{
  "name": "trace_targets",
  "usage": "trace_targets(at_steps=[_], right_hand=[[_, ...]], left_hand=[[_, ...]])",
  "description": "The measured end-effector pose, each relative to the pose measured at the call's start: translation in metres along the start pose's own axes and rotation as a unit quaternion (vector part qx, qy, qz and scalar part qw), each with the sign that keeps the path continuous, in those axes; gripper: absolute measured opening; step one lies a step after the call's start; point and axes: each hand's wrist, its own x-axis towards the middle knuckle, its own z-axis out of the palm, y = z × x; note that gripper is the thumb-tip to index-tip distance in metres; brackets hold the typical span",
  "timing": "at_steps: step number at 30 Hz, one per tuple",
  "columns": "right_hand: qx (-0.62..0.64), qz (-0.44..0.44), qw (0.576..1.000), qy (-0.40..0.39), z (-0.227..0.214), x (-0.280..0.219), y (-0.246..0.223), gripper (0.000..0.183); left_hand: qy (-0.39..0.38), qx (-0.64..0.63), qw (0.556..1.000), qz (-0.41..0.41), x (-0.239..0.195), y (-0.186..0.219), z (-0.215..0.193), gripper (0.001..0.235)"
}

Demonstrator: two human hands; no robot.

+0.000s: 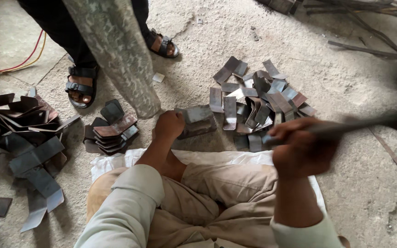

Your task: The person uses a hammer to shape small curved metal pieces against a metal block, handling them one at a time and adding them to a pile.

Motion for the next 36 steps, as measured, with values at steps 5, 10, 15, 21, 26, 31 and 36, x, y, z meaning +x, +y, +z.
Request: trace_targets(at_steps=[5,10,15,21,26,31,36], right_hand=[[0.013,-0.107,0.983,0.150,0.008,-0.008,0.019,0.043],[-0.235,0.181,0.938,-0.180,0.048,-0.113,0.065,0.031],[-0.297,0.301,0.874,-0.238,0.050,-0.102,0.077,0.026],[-0.016,0.084,0.996,0.001,0.035,-0.007,0.021,0.042],[-0.025,0.090,0.996,-0.012,0.034,-0.048,0.040,0.047],[-0.238,0.223,0.917,-0.231,0.048,-0.105,0.070,0.041],[-0.234,0.260,0.926,-0.142,0.047,-0.050,0.052,0.036]], left_hand=[[-0.014,0.025,0.999,-0.014,0.004,-0.005,0.011,0.040],[-0.059,0.017,0.994,-0.095,0.001,0.001,0.006,0.040],[-0.067,0.035,0.993,-0.092,0.001,0.010,-0.008,0.044],[-0.070,0.005,0.994,-0.085,-0.001,0.010,-0.011,0.041],[-0.038,-0.007,0.996,-0.078,-0.003,0.010,-0.009,0.039],[-0.049,0.009,0.994,-0.092,0.000,0.007,-0.009,0.041],[-0.043,0.049,0.997,-0.038,0.001,-0.006,-0.006,0.043]])
